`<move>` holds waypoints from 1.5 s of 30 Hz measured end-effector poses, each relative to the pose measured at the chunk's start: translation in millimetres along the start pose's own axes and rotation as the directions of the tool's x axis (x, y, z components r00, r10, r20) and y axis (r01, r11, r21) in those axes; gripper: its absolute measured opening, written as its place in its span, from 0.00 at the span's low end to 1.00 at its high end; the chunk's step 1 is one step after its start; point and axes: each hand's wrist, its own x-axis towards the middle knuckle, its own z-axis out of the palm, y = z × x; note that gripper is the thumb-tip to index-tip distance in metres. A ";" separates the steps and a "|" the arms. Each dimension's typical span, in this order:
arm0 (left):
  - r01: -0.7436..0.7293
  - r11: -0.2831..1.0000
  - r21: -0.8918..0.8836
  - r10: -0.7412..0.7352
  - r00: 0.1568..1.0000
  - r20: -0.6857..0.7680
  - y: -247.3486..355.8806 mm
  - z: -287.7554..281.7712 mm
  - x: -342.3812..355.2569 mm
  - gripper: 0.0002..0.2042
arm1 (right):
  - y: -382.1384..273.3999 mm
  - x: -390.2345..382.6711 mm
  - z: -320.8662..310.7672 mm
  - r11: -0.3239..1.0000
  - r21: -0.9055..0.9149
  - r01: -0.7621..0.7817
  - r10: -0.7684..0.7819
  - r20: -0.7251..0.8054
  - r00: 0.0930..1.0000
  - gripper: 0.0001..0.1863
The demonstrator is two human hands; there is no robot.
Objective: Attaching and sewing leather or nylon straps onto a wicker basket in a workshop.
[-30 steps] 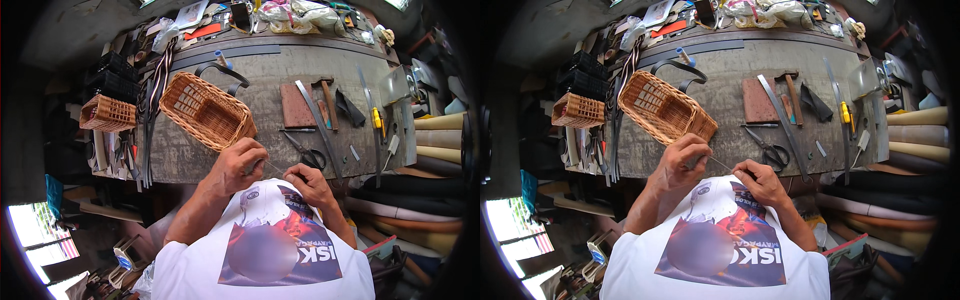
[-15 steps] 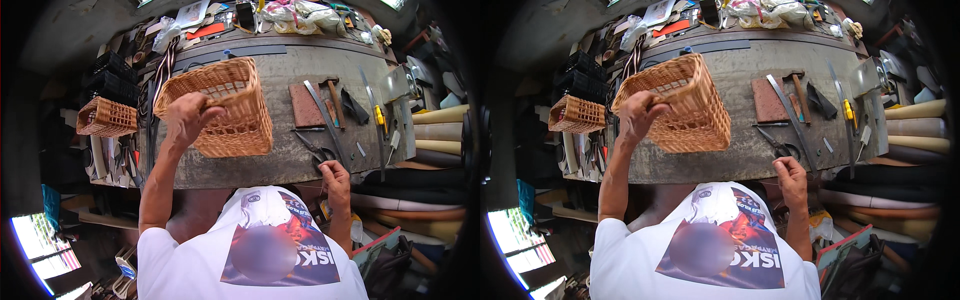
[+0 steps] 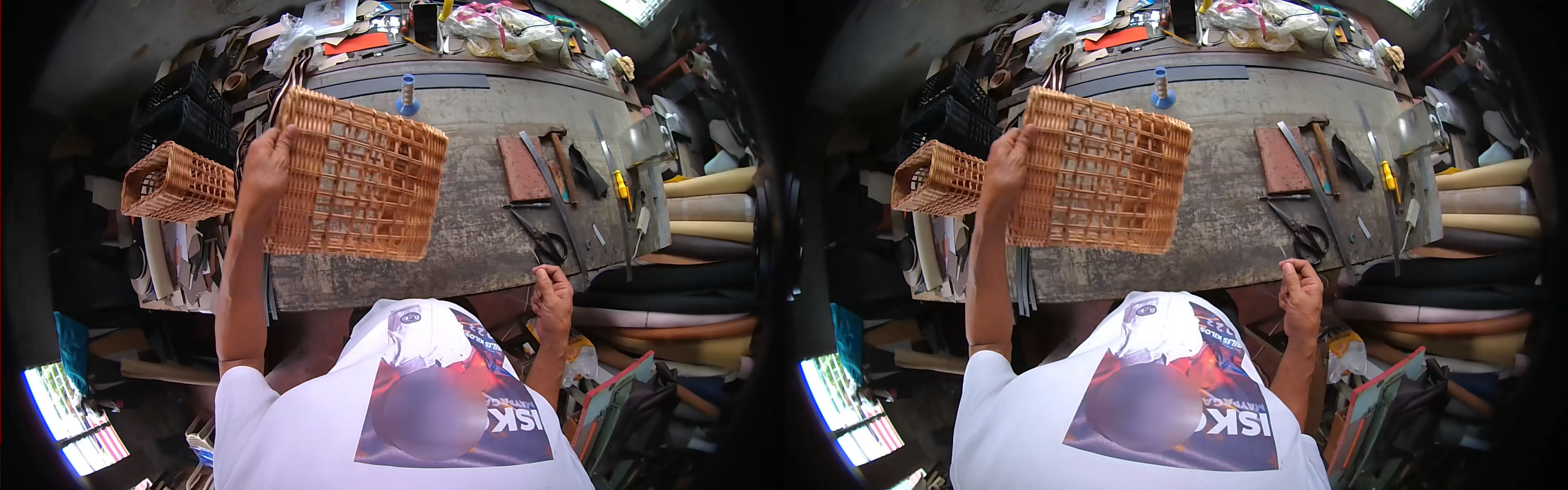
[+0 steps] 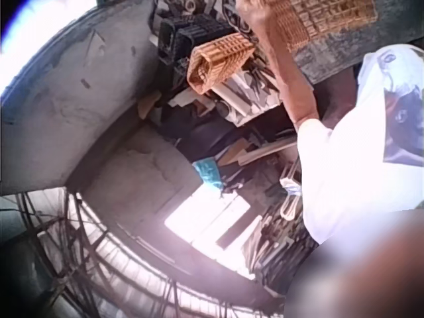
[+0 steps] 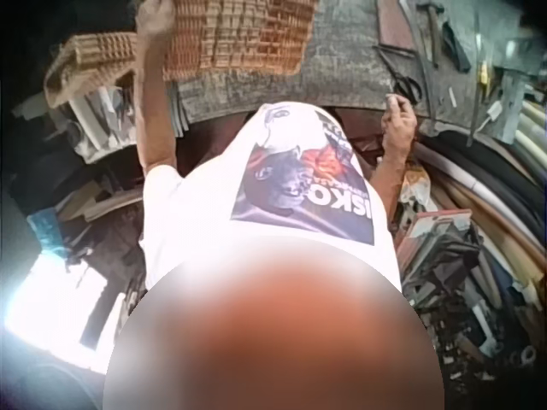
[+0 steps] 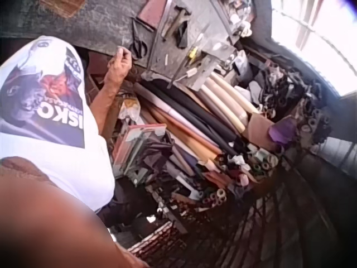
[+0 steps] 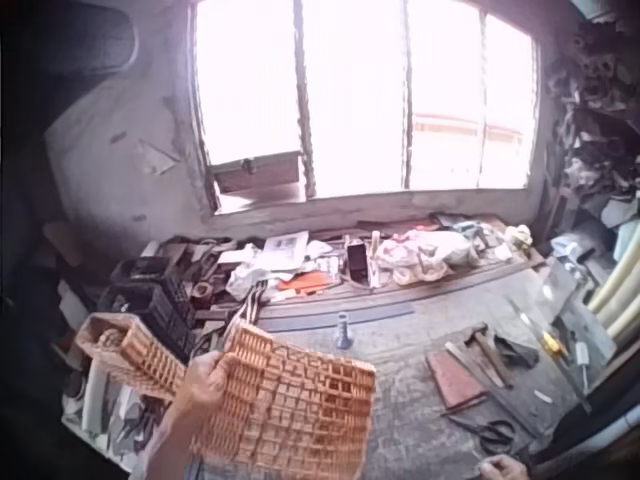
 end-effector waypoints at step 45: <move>0.164 0.917 0.363 0.038 0.872 -0.488 -209.7 78.7 -97.8 0.19 | 90.2 134.5 82.0 0.410 -0.831 0.377 -0.533 0.117 0.838 0.13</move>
